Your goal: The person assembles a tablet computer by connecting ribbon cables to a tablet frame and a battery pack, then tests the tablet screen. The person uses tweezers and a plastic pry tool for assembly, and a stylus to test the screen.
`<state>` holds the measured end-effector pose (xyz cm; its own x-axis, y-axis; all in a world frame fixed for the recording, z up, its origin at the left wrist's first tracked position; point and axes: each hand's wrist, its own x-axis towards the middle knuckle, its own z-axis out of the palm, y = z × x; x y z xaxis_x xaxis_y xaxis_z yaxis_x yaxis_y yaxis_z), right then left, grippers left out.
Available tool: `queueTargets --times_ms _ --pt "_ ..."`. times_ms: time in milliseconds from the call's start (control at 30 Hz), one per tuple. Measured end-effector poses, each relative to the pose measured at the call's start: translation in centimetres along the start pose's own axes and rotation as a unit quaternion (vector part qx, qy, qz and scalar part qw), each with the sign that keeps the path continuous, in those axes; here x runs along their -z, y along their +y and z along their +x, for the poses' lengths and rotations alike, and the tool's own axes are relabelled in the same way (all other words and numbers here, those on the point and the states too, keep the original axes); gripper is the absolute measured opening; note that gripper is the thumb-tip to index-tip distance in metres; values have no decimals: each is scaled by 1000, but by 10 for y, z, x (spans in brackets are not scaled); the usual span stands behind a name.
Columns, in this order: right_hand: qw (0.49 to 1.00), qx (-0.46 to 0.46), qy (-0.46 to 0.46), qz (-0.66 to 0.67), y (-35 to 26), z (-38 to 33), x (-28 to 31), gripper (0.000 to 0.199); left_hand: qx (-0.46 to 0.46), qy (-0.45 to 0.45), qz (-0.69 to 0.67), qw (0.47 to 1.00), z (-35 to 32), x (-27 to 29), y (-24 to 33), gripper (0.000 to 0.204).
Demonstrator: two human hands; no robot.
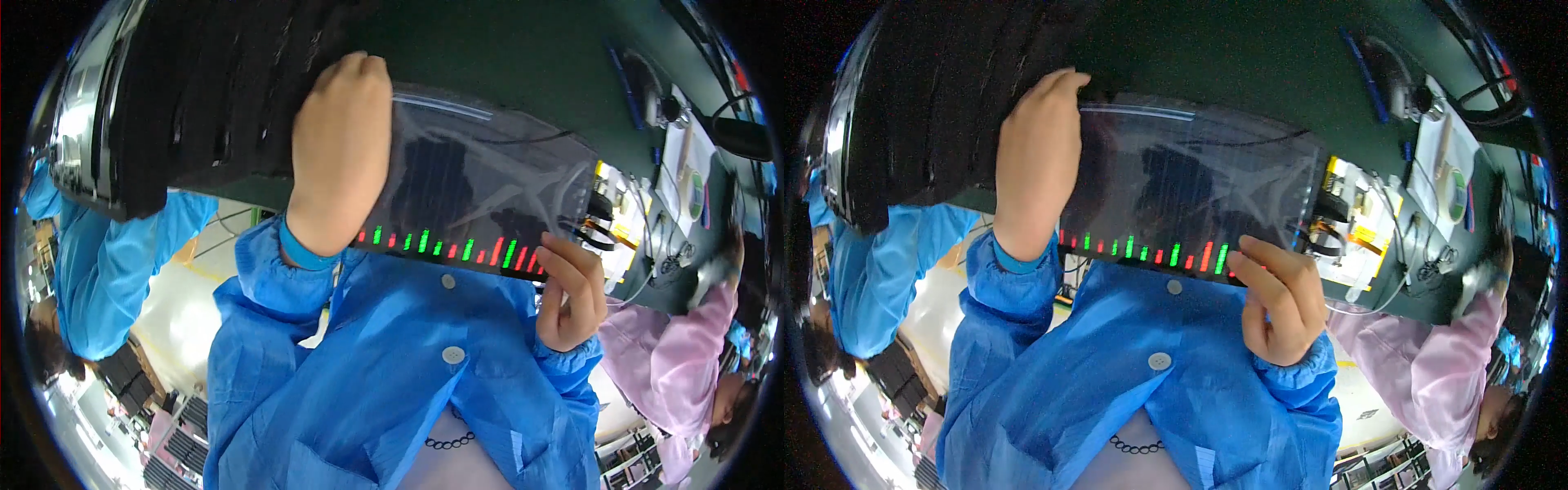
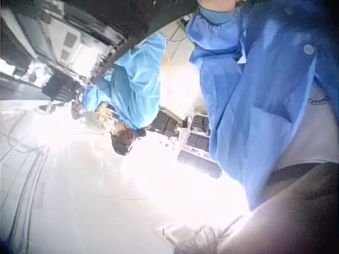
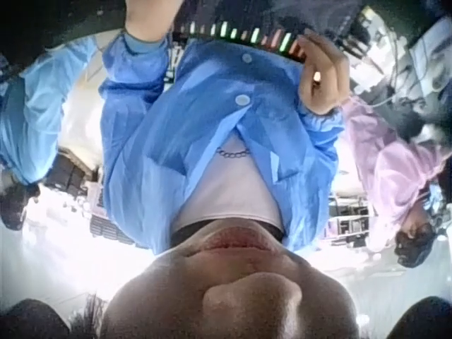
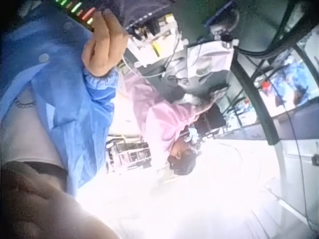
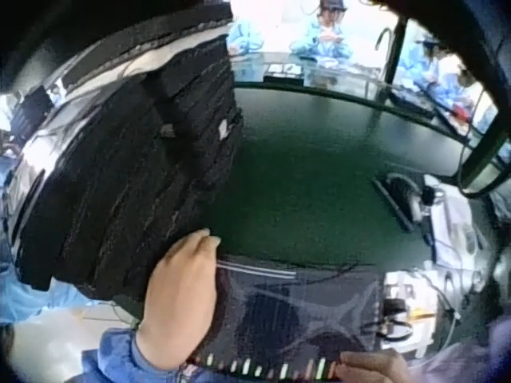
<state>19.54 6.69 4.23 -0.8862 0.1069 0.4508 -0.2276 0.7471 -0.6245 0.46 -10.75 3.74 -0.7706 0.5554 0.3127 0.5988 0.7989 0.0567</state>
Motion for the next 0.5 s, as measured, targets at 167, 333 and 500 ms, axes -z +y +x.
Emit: queueTargets --times_ms 167,333,500 --pt "999 -21 25 -35 5 11 7 38 37 11 40 998 2 13 1 9" --pt "998 -33 9 -45 4 25 11 38 36 8 11 999 -6 18 8 7" --pt "986 -127 59 -93 8 28 13 37 -117 -86 -378 914 -30 59 4 10"
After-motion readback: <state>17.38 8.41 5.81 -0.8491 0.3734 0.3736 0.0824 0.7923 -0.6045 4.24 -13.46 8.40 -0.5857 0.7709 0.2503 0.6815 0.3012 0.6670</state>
